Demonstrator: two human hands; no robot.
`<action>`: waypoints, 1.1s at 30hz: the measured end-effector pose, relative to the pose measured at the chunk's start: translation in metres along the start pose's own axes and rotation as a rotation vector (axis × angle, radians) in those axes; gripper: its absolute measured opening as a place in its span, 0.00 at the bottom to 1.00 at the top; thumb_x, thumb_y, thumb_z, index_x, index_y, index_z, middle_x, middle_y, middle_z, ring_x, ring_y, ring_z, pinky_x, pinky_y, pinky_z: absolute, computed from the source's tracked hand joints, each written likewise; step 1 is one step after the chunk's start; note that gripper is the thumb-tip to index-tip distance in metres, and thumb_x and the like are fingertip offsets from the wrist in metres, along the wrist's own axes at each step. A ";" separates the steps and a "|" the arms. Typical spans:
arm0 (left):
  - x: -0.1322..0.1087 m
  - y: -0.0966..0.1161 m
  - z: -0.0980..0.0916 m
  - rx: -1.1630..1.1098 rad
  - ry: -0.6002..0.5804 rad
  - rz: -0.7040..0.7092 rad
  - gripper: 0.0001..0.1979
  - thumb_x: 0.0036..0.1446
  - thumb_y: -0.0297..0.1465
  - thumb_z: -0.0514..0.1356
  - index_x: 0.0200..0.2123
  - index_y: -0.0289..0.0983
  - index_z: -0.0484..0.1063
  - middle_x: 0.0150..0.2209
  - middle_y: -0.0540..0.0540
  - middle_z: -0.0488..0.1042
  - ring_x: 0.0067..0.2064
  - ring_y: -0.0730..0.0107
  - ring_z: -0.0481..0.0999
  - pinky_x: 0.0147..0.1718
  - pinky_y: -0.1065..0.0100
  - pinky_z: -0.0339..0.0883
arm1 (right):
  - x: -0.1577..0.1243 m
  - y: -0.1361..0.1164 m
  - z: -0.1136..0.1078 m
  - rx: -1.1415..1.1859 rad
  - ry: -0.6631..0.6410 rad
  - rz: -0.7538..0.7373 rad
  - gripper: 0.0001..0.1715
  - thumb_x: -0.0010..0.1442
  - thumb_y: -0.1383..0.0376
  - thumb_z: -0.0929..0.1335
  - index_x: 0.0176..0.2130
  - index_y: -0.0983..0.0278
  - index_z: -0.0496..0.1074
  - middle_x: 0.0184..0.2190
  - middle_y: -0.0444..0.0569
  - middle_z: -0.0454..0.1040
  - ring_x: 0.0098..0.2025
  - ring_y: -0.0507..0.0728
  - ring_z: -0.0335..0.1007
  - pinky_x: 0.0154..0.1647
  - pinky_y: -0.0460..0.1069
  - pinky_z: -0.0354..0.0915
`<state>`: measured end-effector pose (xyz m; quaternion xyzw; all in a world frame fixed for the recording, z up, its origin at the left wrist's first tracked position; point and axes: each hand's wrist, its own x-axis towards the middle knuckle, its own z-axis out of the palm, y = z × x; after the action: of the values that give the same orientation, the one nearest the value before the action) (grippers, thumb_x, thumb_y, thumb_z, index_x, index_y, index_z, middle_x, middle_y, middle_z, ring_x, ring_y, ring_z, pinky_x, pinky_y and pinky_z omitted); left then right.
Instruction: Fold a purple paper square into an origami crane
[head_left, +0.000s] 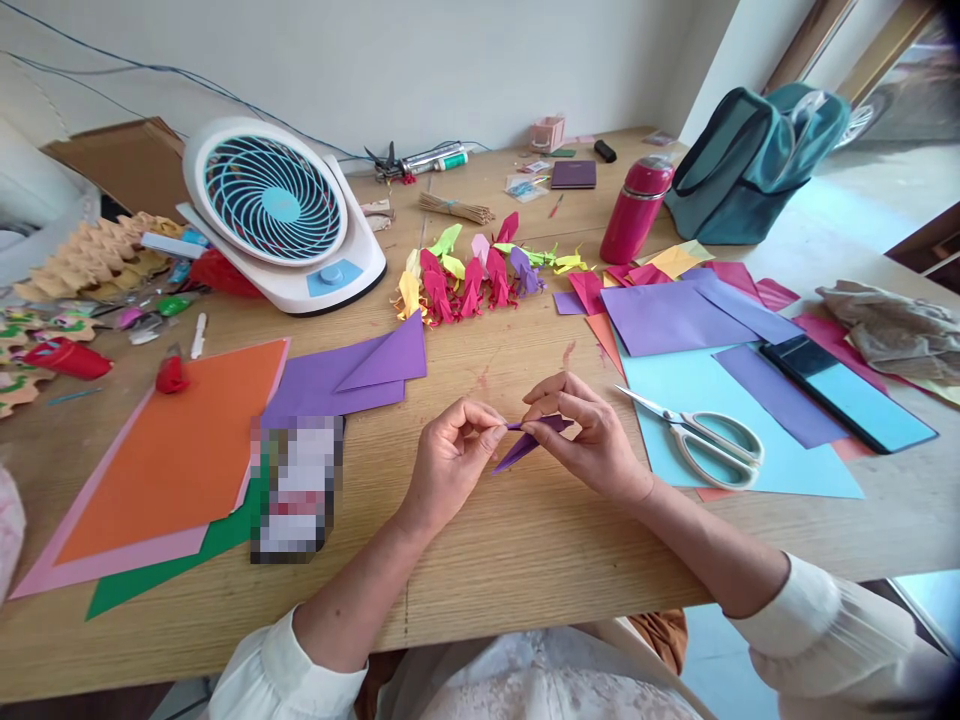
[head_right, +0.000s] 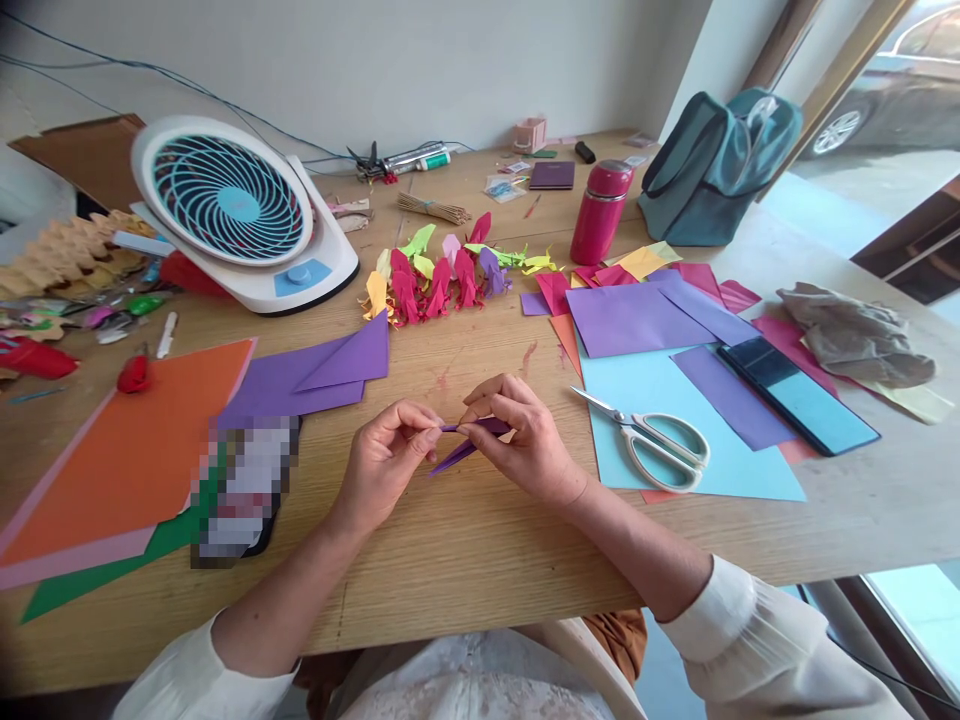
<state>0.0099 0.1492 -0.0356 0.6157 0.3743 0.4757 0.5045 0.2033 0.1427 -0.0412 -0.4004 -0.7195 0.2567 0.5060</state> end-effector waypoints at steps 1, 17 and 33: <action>0.000 -0.001 0.000 -0.011 0.003 -0.002 0.08 0.60 0.34 0.65 0.32 0.36 0.71 0.34 0.48 0.73 0.31 0.75 0.72 0.27 0.75 0.70 | 0.000 0.001 -0.001 0.000 0.013 0.015 0.02 0.64 0.66 0.70 0.38 0.60 0.76 0.40 0.50 0.72 0.41 0.55 0.71 0.37 0.50 0.70; 0.006 -0.002 -0.009 0.645 -0.036 0.405 0.03 0.61 0.28 0.64 0.34 0.40 0.79 0.32 0.48 0.77 0.37 0.66 0.73 0.40 0.64 0.66 | 0.000 0.002 -0.003 -0.012 -0.083 -0.123 0.05 0.66 0.65 0.69 0.39 0.60 0.77 0.37 0.51 0.73 0.39 0.57 0.70 0.38 0.53 0.70; 0.005 -0.001 -0.003 0.606 -0.053 0.407 0.06 0.62 0.27 0.63 0.31 0.39 0.74 0.31 0.48 0.76 0.37 0.66 0.72 0.40 0.64 0.64 | 0.001 0.003 -0.002 0.069 -0.085 -0.041 0.03 0.64 0.64 0.71 0.37 0.60 0.76 0.37 0.50 0.72 0.38 0.55 0.71 0.39 0.51 0.71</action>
<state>0.0081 0.1546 -0.0351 0.8113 0.3548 0.4175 0.2038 0.2058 0.1450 -0.0429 -0.3567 -0.7392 0.2876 0.4937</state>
